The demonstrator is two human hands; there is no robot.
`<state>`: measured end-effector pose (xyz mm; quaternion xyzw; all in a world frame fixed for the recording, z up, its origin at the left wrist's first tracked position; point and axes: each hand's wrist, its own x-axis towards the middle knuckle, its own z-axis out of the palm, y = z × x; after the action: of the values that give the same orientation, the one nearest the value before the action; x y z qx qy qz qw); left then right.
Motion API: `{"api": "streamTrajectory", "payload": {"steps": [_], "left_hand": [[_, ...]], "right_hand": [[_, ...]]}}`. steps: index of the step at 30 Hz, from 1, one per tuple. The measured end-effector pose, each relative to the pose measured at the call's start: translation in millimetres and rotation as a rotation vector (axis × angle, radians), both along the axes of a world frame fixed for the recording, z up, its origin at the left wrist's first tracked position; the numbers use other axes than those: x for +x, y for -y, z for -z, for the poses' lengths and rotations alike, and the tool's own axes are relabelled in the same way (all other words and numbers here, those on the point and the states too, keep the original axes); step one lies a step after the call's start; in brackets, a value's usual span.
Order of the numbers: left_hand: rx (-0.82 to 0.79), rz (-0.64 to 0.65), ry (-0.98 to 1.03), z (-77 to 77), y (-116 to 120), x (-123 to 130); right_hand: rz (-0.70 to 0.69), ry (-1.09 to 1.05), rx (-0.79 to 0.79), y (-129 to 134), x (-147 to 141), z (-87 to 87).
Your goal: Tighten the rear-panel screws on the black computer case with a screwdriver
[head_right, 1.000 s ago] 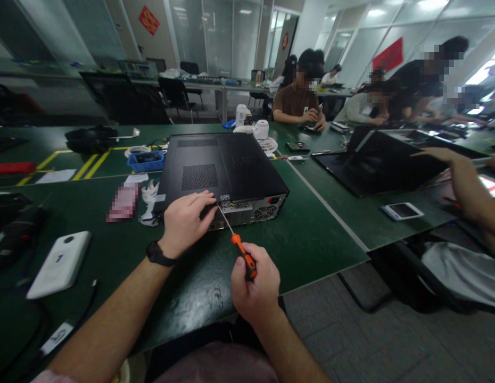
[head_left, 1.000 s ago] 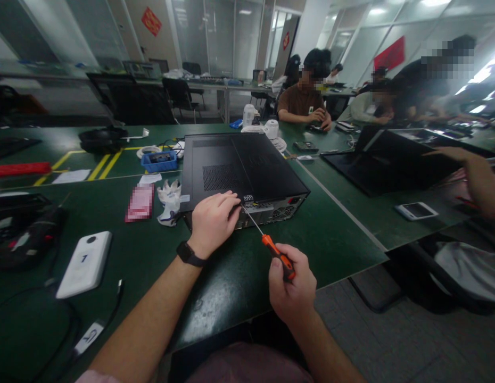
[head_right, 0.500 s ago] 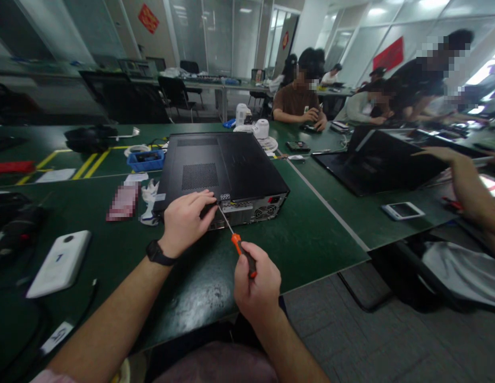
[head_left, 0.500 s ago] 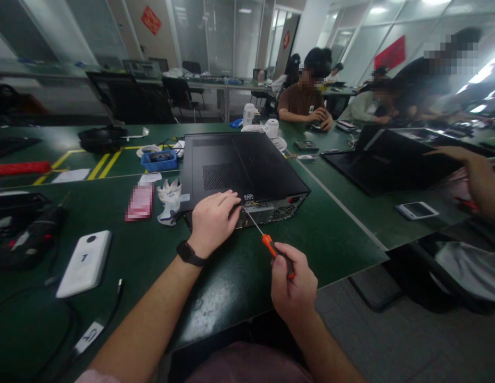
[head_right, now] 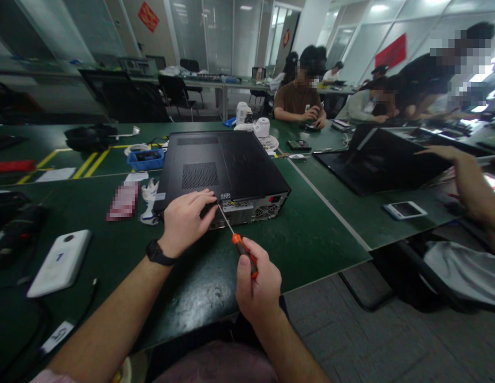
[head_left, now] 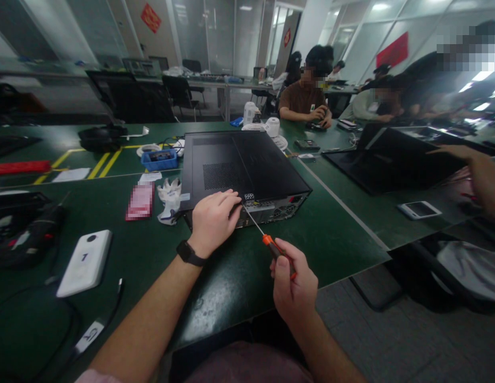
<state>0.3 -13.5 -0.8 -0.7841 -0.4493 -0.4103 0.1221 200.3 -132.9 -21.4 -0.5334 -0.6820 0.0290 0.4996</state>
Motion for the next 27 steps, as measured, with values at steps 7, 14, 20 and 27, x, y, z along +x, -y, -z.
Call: {"api": "streamTrajectory", "payload": {"steps": [7, 14, 20, 27], "left_hand": [[-0.003, 0.0, 0.001, 0.5, 0.6, 0.1], [-0.002, 0.006, 0.002, 1.4, -0.1, 0.1], [-0.003, 0.006, 0.002, 0.2, 0.4, 0.4], [0.0, 0.009, 0.009, 0.7, 0.4, 0.4]], "right_hand": [[0.037, 0.025, 0.152, -2.6, -4.9, -5.8], [0.012, 0.006, 0.05, 0.4, -1.5, -4.2], [0.024, 0.03, 0.11, 0.3, -2.0, -4.0], [-0.014, 0.018, 0.025, 0.5, -0.5, -4.9]]}}
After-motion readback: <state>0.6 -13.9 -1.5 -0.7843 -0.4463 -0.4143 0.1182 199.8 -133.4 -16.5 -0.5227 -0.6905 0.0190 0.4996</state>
